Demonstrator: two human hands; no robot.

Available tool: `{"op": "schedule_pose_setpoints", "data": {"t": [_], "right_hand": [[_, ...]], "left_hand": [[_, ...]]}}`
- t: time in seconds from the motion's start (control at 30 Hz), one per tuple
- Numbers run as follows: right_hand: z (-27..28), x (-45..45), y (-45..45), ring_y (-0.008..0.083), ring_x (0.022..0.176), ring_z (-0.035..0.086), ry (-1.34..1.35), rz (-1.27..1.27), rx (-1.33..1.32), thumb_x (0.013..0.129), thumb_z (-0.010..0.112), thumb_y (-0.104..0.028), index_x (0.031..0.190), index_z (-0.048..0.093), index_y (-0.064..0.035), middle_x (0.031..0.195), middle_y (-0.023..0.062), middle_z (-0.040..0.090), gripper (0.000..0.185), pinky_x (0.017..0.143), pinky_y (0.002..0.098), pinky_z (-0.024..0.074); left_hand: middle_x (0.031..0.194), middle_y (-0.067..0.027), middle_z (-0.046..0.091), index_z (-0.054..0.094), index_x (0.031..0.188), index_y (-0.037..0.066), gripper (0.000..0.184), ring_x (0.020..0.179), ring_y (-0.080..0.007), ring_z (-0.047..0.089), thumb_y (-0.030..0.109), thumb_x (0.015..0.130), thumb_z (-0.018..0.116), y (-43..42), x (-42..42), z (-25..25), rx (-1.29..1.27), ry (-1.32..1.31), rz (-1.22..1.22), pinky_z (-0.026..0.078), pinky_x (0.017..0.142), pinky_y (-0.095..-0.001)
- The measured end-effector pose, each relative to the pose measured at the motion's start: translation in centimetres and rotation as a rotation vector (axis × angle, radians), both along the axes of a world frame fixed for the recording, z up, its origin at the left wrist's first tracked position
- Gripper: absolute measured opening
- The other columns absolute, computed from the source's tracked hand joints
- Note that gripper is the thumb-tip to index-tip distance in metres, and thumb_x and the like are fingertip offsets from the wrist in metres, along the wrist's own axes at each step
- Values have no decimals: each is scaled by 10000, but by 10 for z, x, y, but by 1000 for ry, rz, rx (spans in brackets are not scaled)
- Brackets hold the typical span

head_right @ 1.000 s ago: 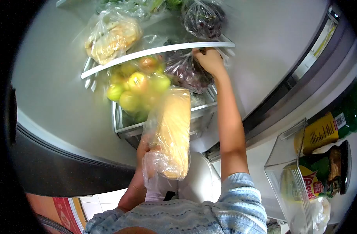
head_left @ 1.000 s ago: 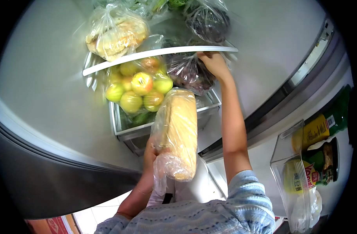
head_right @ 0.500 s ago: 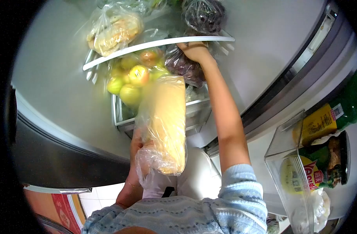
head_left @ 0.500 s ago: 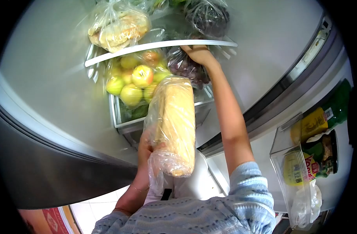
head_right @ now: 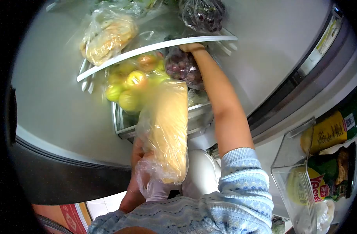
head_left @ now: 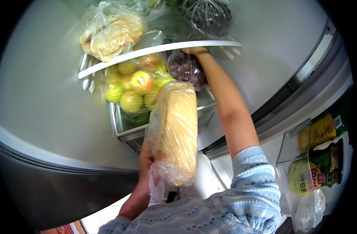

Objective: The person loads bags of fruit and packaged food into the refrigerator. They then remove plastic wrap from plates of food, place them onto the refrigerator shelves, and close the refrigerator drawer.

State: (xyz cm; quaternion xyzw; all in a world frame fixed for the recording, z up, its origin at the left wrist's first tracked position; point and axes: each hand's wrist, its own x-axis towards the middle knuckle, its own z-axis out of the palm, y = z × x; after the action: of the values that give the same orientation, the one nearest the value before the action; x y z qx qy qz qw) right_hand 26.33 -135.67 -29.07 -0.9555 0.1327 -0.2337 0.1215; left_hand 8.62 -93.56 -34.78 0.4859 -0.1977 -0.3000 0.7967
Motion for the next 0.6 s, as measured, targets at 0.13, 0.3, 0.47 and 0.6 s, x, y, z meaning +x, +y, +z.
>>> {"op": "schedule_pose_setpoints", "data": {"t": [0.13, 0.3, 0.47, 0.6], "right_hand": [[5, -2, 1, 312, 1194, 393, -5, -18, -50, 866, 353, -466, 1268, 415, -67, 1280, 188, 425, 570, 1029, 396, 265], [25, -19, 29, 328, 1150, 446, 15, -89, -174, 871, 348, -437, 1268, 404, -61, 1242, 197, 463, 549, 999, 414, 318], [56, -125, 130, 371, 1120, 461, 82, -140, -208, 873, 444, -349, 1282, 412, -87, 1210, 199, 495, 487, 965, 383, 342], [133, -195, 183, 324, 951, 585, 19, -29, 104, 811, 563, -407, 1115, 545, 8, 1015, 201, 606, 515, 828, 354, 443]], "left_hand": [[1195, -98, 467, 341, 1282, 9, 624, 1051, -184, 495, 109, 738, 629, -4, 0, 9, 23, 29, 11, 419, 879, -315], [1184, -99, 474, 352, 1277, 9, 617, 1049, -187, 496, 117, 733, 621, -1, 2, 11, 26, 16, 21, 419, 877, -315], [1177, -98, 481, 368, 1269, 12, 588, 1054, -193, 494, 109, 739, 603, 2, 3, 4, 0, 18, 12, 409, 889, -320], [1180, -94, 482, 373, 1268, 18, 571, 1062, -194, 489, 78, 743, 590, 2, 10, -15, -1, -57, -4, 393, 906, -321]]}}
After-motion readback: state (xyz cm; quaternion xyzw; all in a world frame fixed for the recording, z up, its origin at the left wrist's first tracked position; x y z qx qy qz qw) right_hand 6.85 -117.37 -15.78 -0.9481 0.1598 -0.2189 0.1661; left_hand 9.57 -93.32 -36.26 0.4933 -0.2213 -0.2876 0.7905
